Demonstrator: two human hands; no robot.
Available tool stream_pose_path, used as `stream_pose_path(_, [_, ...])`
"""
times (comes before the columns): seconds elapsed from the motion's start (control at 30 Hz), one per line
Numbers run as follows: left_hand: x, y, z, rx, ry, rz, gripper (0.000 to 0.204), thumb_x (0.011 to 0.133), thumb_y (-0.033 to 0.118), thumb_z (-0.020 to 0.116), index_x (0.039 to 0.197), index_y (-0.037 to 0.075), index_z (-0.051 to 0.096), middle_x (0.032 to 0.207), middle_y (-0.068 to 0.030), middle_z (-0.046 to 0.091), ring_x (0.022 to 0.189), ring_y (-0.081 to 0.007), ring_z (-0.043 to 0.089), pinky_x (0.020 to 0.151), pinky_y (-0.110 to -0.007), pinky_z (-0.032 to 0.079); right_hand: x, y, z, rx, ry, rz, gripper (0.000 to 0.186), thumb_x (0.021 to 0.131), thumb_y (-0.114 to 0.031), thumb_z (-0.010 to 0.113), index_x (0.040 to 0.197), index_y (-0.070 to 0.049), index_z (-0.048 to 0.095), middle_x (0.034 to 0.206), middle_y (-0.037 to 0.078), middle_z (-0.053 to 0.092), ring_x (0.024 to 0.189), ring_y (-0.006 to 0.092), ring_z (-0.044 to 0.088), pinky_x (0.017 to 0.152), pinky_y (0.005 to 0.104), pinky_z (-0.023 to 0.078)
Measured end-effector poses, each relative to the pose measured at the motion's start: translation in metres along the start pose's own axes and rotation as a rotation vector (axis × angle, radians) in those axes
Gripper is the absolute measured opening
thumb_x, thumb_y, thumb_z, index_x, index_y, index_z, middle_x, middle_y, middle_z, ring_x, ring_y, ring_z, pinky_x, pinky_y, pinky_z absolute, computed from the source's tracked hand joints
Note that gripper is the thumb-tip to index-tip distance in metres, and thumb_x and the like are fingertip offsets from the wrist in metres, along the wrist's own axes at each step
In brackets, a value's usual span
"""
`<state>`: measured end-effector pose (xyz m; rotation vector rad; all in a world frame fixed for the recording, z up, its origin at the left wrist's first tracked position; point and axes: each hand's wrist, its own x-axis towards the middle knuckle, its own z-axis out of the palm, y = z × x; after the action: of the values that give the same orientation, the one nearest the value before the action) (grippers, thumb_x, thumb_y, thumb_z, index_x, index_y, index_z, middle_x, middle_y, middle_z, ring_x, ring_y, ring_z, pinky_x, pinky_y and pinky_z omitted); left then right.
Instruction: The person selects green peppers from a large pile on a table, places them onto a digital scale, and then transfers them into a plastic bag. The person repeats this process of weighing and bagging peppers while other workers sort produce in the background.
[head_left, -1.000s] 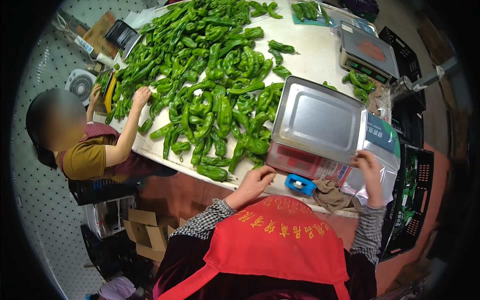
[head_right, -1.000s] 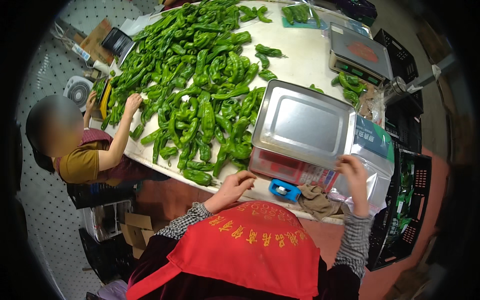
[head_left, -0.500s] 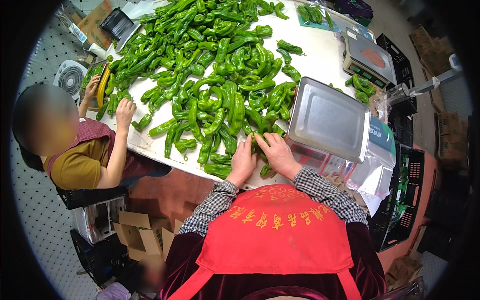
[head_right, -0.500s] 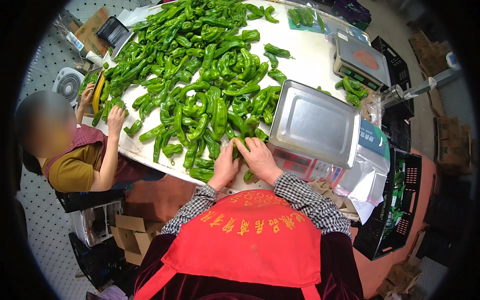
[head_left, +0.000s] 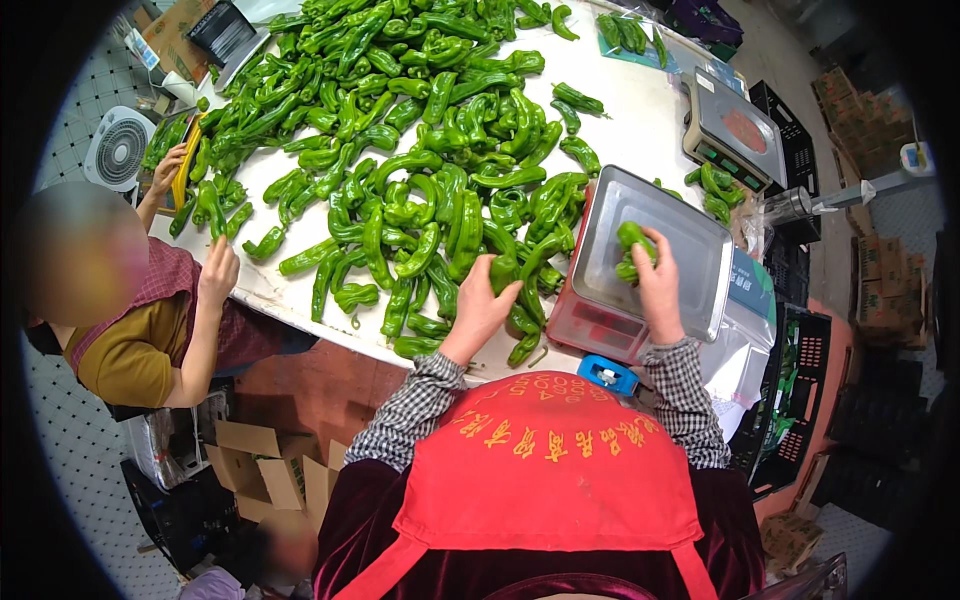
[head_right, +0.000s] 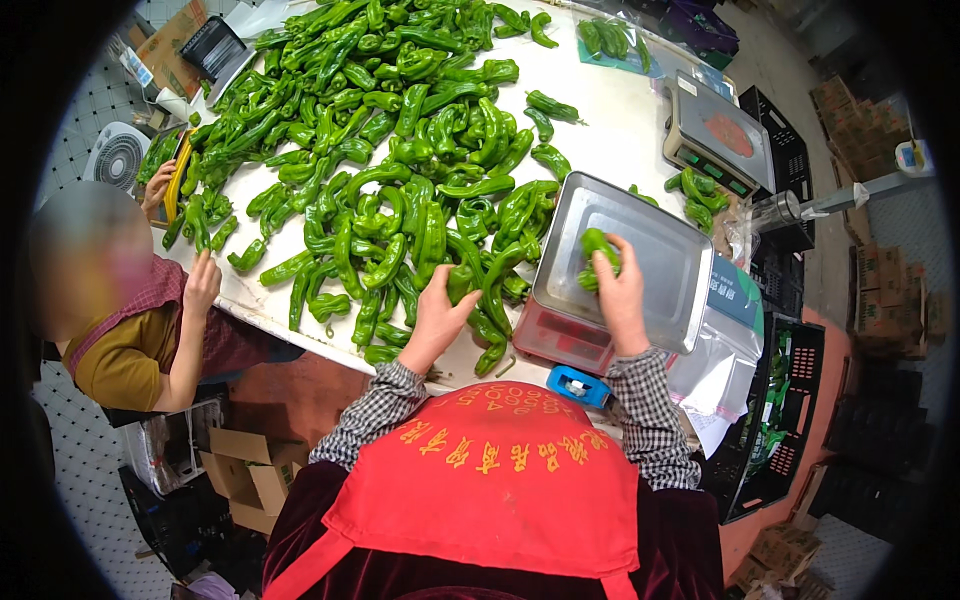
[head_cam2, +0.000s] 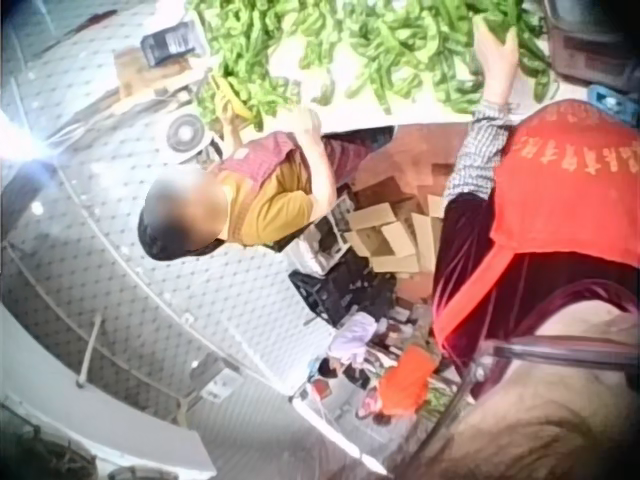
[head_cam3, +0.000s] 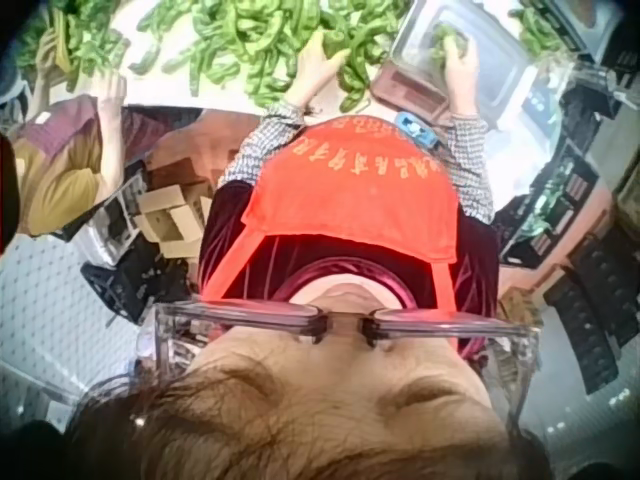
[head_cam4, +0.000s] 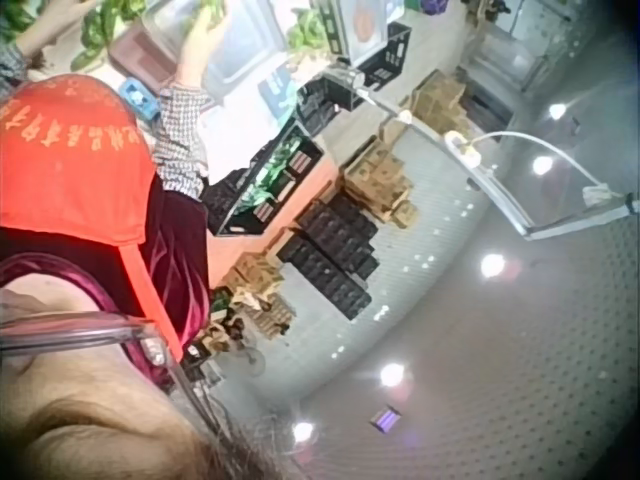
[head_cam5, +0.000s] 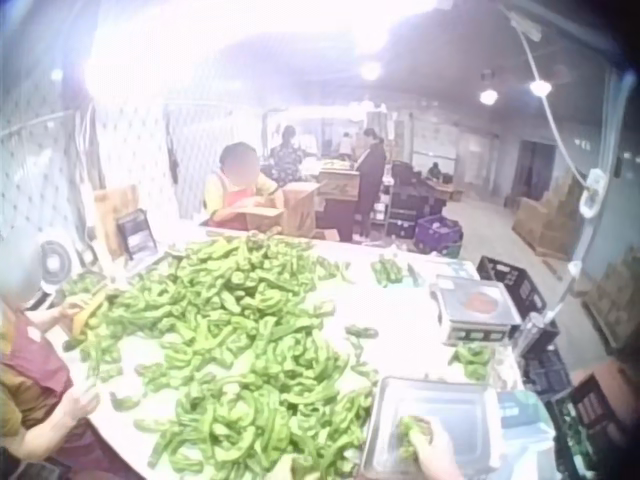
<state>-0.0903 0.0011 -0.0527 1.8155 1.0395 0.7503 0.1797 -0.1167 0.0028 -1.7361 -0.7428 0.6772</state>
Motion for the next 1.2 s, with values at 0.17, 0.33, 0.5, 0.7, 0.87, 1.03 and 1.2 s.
stream_pose_path(0.17, [0.032, 0.02, 0.03, 0.389, -0.046, 0.227, 0.046, 0.078, 0.015, 0.081, 0.113, 0.004, 0.053, 0.1, -0.0161, 0.061, 0.102, -0.0397, 0.059, 0.079, -0.049, 0.052, 0.026, 0.023, -0.042, -0.692, 0.165, -0.296, 0.041, 0.095, -0.015, 0.067, 0.133, -0.002, 0.06, 0.126, 0.023, 0.064, 0.116, 0.0375, 0.062, 0.099, 0.0442, 0.05])
stream_pose_path(0.33, [0.038, 0.01, 0.04, 0.327, -0.077, 0.034, 0.049, 0.079, 0.014, 0.082, 0.117, 0.006, 0.052, 0.096, -0.0168, 0.065, 0.093, -0.0415, 0.063, 0.077, -0.05, 0.053, 0.022, -0.023, -0.008, -0.812, 0.202, -0.599, 0.037, 0.088, -0.008, 0.069, 0.125, -0.002, 0.064, 0.133, 0.022, 0.059, 0.123, 0.0431, 0.054, 0.104, 0.0486, 0.046])
stream_pose_path(0.5, [0.029, -0.001, 0.011, -0.074, -0.023, -0.099, 0.041, 0.081, 0.011, 0.082, 0.117, 0.004, 0.063, 0.097, -0.0144, 0.074, 0.085, -0.0243, 0.072, 0.078, -0.035, 0.057, 0.043, -0.04, 0.055, -0.639, -0.148, -0.564, 0.034, 0.086, -0.003, 0.066, 0.12, -0.002, 0.065, 0.129, 0.02, 0.062, 0.121, 0.0417, 0.057, 0.105, 0.0496, 0.047])
stream_pose_path(0.7, [0.03, -0.003, -0.042, -0.367, 0.151, -0.22, 0.026, 0.084, 0.006, 0.079, 0.105, -0.002, 0.067, 0.09, -0.0056, 0.074, 0.08, -0.0127, 0.066, 0.074, -0.029, 0.054, 0.09, -0.016, 0.108, -1.185, -0.333, -0.91, 0.019, 0.089, -0.009, 0.06, 0.104, -0.004, 0.07, 0.119, 0.018, 0.065, 0.129, 0.0388, 0.055, 0.113, 0.055, 0.039])
stream_pose_path(0.87, [0.04, -0.028, -0.046, -0.087, 0.251, -0.115, 0.031, 0.077, 0.008, 0.081, 0.104, -0.002, 0.067, 0.111, -0.016, 0.062, 0.102, -0.0308, 0.063, 0.092, -0.037, 0.051, 0.11, -0.001, 0.128, -1.355, -0.355, -0.957, 0.019, 0.093, -0.019, 0.057, 0.097, -0.009, 0.073, 0.099, 0.009, 0.066, 0.109, 0.0296, 0.061, 0.111, 0.0536, 0.037])
stream_pose_path(1.03, [0.048, -0.026, -0.031, 0.112, 0.228, -0.04, 0.039, 0.076, 0.013, 0.083, 0.109, 0.0, 0.067, 0.128, -0.0216, 0.055, 0.114, -0.0384, 0.06, 0.099, -0.043, 0.051, 0.103, -0.019, 0.115, -1.451, -0.518, -0.889, 0.015, 0.088, -0.018, 0.061, 0.087, -0.011, 0.074, 0.097, 0.008, 0.065, 0.1, 0.0273, 0.061, 0.087, 0.0439, 0.046])
stream_pose_path(1.2, [0.051, -0.021, -0.033, 0.139, 0.18, -0.098, 0.041, 0.077, 0.016, 0.083, 0.112, 0.002, 0.067, 0.13, -0.0236, 0.055, 0.115, -0.0409, 0.06, 0.098, -0.044, 0.051, 0.101, -0.044, 0.106, -1.351, -0.453, -0.795, 0.012, 0.082, -0.014, 0.065, 0.087, -0.008, 0.073, 0.097, 0.009, 0.066, 0.096, 0.0278, 0.063, 0.079, 0.0439, 0.052])
